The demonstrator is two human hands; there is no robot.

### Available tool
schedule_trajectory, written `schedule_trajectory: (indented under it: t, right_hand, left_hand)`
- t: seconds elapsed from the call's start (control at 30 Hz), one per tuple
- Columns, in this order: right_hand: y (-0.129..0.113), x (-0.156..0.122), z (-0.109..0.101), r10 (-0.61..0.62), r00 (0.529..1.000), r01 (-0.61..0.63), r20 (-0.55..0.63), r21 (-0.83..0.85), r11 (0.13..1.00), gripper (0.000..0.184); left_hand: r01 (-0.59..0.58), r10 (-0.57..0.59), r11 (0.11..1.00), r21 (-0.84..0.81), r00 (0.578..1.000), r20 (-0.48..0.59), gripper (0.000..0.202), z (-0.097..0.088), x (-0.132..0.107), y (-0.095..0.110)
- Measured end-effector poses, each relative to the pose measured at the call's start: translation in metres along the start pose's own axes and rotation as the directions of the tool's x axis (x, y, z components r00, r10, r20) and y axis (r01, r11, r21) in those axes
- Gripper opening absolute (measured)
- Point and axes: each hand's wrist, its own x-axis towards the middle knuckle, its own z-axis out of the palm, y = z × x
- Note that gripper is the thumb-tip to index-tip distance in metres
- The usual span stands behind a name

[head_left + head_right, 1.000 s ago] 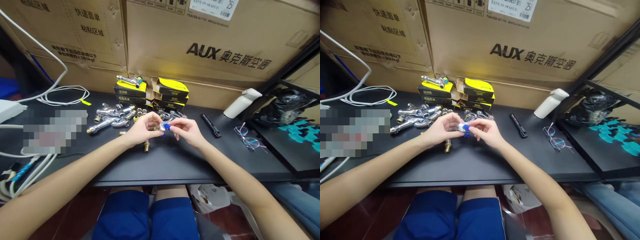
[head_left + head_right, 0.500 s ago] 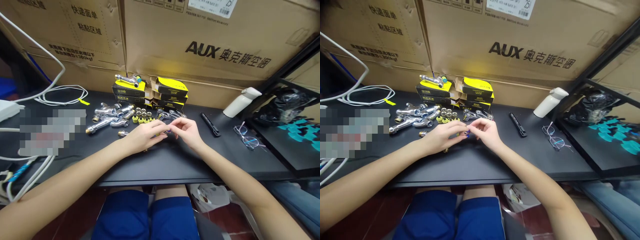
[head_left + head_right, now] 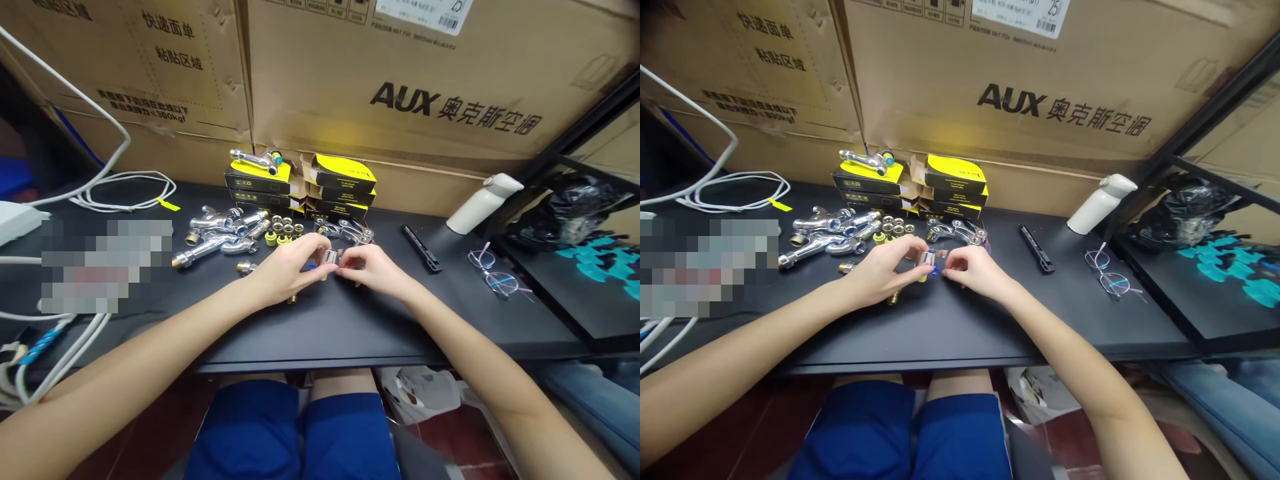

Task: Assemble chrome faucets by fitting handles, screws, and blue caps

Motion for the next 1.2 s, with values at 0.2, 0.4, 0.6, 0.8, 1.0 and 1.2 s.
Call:
schedule_trajectory:
  t: [0.2, 0.4, 0.6, 0.8, 1.0, 1.2]
  right_hand:
    - [0.003, 0.001, 0.002, -0.098, 0.995, 0.089, -0.026, -0.235, 0.968, 0.01]
    - [-0.005, -0.001, 0.004, -0.255, 0.94, 0.202, -0.228, -0.231, 0.952, 0.007]
    - [-0.015, -0.006, 0.011, -0.268, 0.89, 0.252, -0.369, -0.09, 0.963, 0.027]
    - [-0.017, -0.002, 0.017, -0.041, 0.963, 0.134, -0.267, 0.339, 0.931, 0.032]
    - [-0.018, 0.002, 0.021, 0.04, 0.992, 0.036, -0.117, 0.579, 0.814, 0.035]
    - [-0.019, -0.001, 0.025, 0.024, 0.998, 0.013, -0.061, 0.543, 0.839, 0.034]
  left_hand:
    - [-0.021, 0.021, 1.0, 0.009, 0.999, -0.029, 0.02, 0.0, 0.002, -0.002]
    - [-0.013, 0.012, 0.999, -0.05, 1.0, -0.019, 0.019, -0.002, 0.002, 0.001]
    - [0.171, -0.21, 0.858, -0.484, 0.977, -0.028, 0.025, -0.009, 0.007, 0.007]
    - [0.252, -0.238, 0.815, -0.522, 0.967, 0.094, 0.026, -0.004, 0.008, 0.005]
    - [0.299, -0.243, 0.787, -0.539, 0.954, 0.173, 0.033, -0.008, 0.006, 0.006]
    - [0.313, -0.251, 0.797, -0.517, 0.949, 0.189, 0.053, -0.006, 0.003, 0.005]
